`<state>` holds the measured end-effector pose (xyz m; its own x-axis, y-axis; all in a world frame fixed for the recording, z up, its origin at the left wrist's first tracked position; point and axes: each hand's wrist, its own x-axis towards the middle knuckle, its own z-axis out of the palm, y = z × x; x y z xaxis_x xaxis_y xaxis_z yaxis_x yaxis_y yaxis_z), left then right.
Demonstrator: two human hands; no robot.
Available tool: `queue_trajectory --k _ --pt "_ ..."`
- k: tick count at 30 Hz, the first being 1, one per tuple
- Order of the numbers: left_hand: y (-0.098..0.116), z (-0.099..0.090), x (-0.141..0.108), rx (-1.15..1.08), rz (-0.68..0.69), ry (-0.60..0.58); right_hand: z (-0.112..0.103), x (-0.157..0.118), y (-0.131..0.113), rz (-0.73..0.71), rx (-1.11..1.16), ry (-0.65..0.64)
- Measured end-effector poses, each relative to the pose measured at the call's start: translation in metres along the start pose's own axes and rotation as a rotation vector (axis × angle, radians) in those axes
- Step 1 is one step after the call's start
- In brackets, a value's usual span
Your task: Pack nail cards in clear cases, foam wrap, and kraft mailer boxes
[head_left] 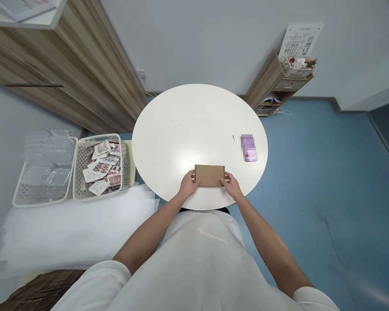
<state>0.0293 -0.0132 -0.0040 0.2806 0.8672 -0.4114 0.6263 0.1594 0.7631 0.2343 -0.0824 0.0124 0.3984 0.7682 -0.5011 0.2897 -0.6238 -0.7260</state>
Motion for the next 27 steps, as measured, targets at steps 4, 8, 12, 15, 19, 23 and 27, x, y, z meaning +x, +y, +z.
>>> queue_trajectory --k 4,8,12,15,19,23,27 --pt "0.003 0.001 0.001 0.008 -0.002 0.023 0.005 0.004 0.0 -0.042 -0.033 -0.044" --pt "0.016 0.011 -0.006 -0.015 -0.033 0.046 -0.006 0.003 0.006 -0.057 0.017 -0.071" --pt "0.052 0.042 -0.015 -0.059 -0.01 0.052 -0.042 -0.003 0.02 -0.116 0.063 0.044" --pt "0.089 0.08 -0.019 -0.046 0.063 -0.002 -0.083 -0.011 0.044 -0.152 0.111 0.22" --pt "0.136 0.145 -0.016 0.011 0.205 -0.181 -0.14 -0.025 0.094 -0.111 0.179 0.493" --pt "0.168 0.215 -0.005 0.06 0.279 -0.373 -0.185 -0.032 0.149 0.036 0.209 0.605" --pt "0.183 0.265 0.008 0.11 0.151 -0.541 -0.209 -0.028 0.188 0.176 0.207 0.523"
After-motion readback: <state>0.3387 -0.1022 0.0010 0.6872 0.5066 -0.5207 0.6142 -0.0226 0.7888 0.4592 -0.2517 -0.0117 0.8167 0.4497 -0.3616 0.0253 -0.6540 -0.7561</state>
